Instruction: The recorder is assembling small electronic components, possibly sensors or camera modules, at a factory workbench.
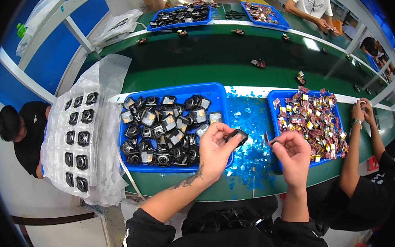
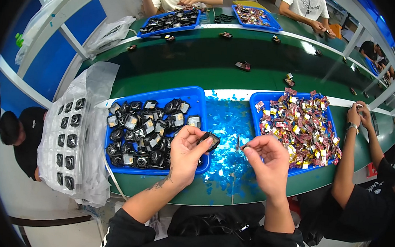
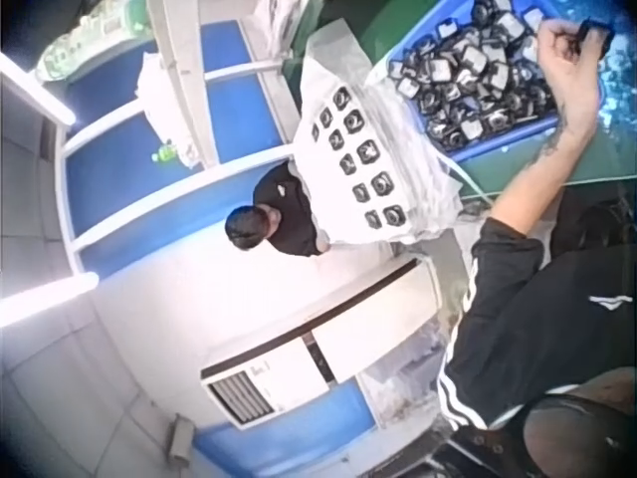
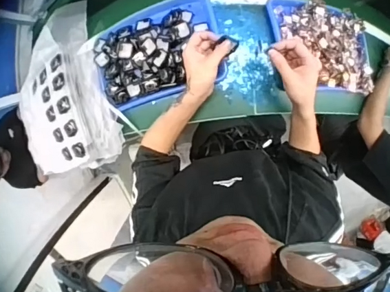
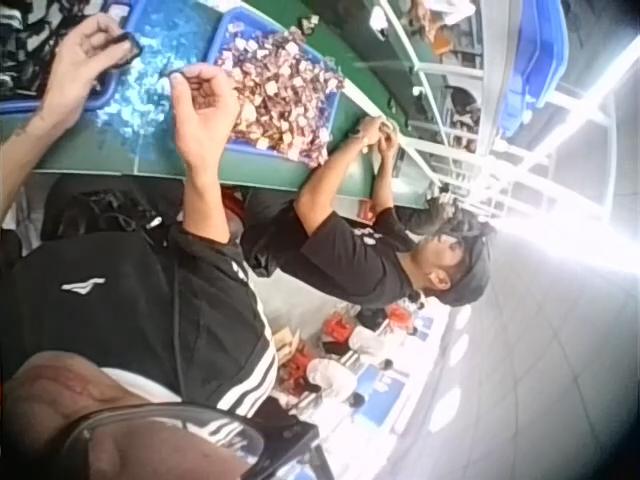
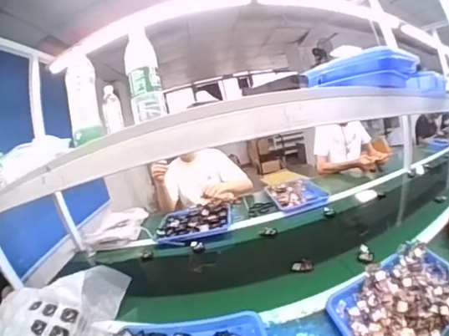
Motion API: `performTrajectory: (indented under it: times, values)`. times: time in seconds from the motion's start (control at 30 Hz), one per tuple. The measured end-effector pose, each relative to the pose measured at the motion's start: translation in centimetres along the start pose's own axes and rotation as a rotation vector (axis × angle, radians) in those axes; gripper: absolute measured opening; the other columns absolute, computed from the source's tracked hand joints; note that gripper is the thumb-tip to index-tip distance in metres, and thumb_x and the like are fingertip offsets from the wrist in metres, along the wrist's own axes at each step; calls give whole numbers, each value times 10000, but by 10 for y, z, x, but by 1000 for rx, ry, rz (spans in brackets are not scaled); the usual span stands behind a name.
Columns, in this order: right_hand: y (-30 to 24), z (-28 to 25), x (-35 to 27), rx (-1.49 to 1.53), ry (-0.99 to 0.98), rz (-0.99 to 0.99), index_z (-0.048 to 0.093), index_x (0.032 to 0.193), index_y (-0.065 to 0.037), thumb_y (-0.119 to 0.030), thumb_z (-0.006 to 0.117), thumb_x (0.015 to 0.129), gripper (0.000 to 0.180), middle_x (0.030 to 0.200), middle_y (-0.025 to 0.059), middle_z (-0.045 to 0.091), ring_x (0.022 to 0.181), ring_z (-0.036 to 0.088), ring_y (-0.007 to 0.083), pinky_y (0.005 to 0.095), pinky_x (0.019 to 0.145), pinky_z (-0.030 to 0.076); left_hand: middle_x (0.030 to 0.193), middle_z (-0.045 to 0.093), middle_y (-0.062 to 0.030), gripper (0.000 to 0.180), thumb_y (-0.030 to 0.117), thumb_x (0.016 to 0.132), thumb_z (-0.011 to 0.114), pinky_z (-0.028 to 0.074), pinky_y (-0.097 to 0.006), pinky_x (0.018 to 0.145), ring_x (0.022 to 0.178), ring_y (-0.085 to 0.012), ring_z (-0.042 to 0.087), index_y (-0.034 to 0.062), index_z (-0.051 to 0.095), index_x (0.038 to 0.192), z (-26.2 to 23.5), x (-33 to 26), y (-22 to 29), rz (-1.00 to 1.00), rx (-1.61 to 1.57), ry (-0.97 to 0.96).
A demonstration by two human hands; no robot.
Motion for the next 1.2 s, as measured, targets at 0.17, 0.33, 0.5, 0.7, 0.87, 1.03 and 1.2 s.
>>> performTrajectory:
  times: [0.17,0.33,0.5,0.7,0.87,1.03,1.2]
  values:
    - [3,29,-10,-114,-131,61,647,951,14,22,698,829,132,871,43,665,780,625,89,224,708,493,960,672,-100,231,-13,874,656,523,-246,746,856,-130,653,-2,541,1075,6,3,4,-52,-173,54]
    - [11,47,-3,-198,-49,18,678,960,6,-3,703,830,132,848,48,681,729,609,73,212,633,478,1035,652,-124,308,-11,894,637,500,-249,866,940,-139,638,-43,537,1183,2,-1,-6,4,-134,30]
    - [13,47,7,-348,97,-156,689,946,4,-21,715,817,133,815,72,695,640,586,73,216,534,446,1123,649,-143,334,13,914,619,493,-260,913,1022,-163,633,-60,545,1232,8,-3,-1,-30,-118,-31]
    - [-3,50,9,-474,56,-156,684,897,6,0,714,797,105,777,73,697,551,554,86,232,491,418,1144,644,-157,298,12,923,605,513,-280,911,1047,-172,631,-69,545,1203,7,-6,1,-78,-163,-151]
    - [-1,44,13,-428,32,-67,687,878,2,-3,724,783,102,765,75,696,538,529,75,231,495,416,1147,643,-160,300,3,918,607,510,-277,923,1050,-166,628,-71,544,1202,5,-3,1,-94,-187,-192]
    - [-2,45,14,-432,46,-88,690,853,8,-9,723,786,77,728,64,686,528,507,64,225,483,395,1153,640,-162,307,-8,911,614,507,-279,940,1057,-165,626,-80,541,1200,3,-2,-5,-49,-155,-215]
    - [-5,42,14,-457,40,-88,699,855,8,-17,724,786,78,708,56,681,511,479,63,225,473,384,1153,639,-160,293,-7,909,618,505,-275,937,1061,-171,626,-75,546,1185,4,-3,-5,-50,-149,-227]
Point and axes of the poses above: each hand's wrist, its own x-axis towards the middle knuckle, its own z-axis out of the palm, y = z × x, the point moved 1 cm from there along x, towards the middle knuckle
